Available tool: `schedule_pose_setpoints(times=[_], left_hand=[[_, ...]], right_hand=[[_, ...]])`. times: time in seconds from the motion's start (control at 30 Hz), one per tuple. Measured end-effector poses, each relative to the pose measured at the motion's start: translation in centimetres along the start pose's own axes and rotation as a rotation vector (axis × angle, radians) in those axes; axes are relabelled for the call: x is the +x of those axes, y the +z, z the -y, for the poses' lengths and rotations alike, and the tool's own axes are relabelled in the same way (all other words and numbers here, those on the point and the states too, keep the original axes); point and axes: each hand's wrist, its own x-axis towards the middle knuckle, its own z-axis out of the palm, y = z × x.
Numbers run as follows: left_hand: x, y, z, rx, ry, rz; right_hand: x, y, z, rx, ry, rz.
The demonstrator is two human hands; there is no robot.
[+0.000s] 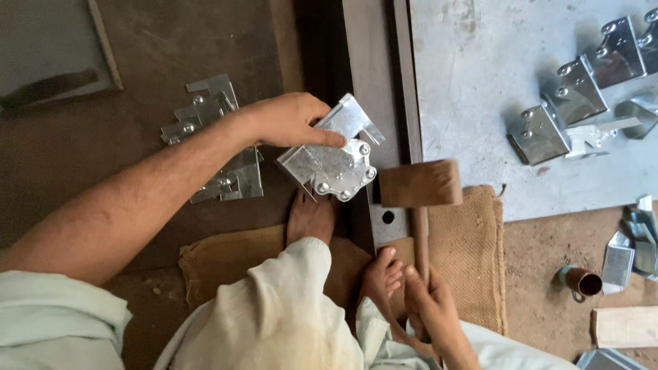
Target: The person sits on the floor and repeatedly places metal brackets onto a metal beam, then strikes them with a wooden mallet to shape them. The person handles multiple brackets one at a time, striking each several times before moving to the next.
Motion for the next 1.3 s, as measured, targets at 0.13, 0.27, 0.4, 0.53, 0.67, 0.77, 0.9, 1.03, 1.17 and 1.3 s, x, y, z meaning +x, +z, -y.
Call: schedule_pose_setpoints(times=[0.13,0.27,0.4,0.53,0.67,0.77,0.9,1.03,1.17,1.3], left_hand=[[1.5,1.9,1.5,0.055,-0.076,0.178],[1.7,3.5,2.6,-0.011,0.018,-0.016],[1.5,4.2,3.1,-0.145,-0.006,-0.13],[2.4,3.8,3.3,-0.061,0.062,-0.14],[3.0,3.1,3.5,-0.021,0.067,-0.092],[2.8,3.0,3.5,-0.069,0.086,-0.085],[2.7,3.0,3.4,-0.102,-0.056,-0.047],[3.1,3.0,3.8,-0.025,-0.057,-0.041],[3.2,3.5,3.9,0.045,0.134,-0.127],[2.9,3.8,3.4,-0.032,-0.092,-0.074]], right_hand=[[-0.2,-1.0,1.0,0.328,0.17,0.152],[-0.4,-1.5,2.5,0.501,0.137,0.269],[-0.2,-1.4,3.2,0.479,0.098,0.379],[-1.1,-0.8,3.1,0.194,-0.107,0.264],[-4.5,0.1,3.8,0.01,-0.332,0.044],[-5.8,1.5,4.7,0.17,-0.655,-0.026],[-2.4,3.1,5.2,-0.084,-0.668,-0.145],[0.7,3.6,4.3,-0.356,-0.455,-0.216],[0.6,3.9,3.7,0.116,-0.607,-0.192],[0.9,4.0,4.2,-0.054,-0.431,-0.128]])
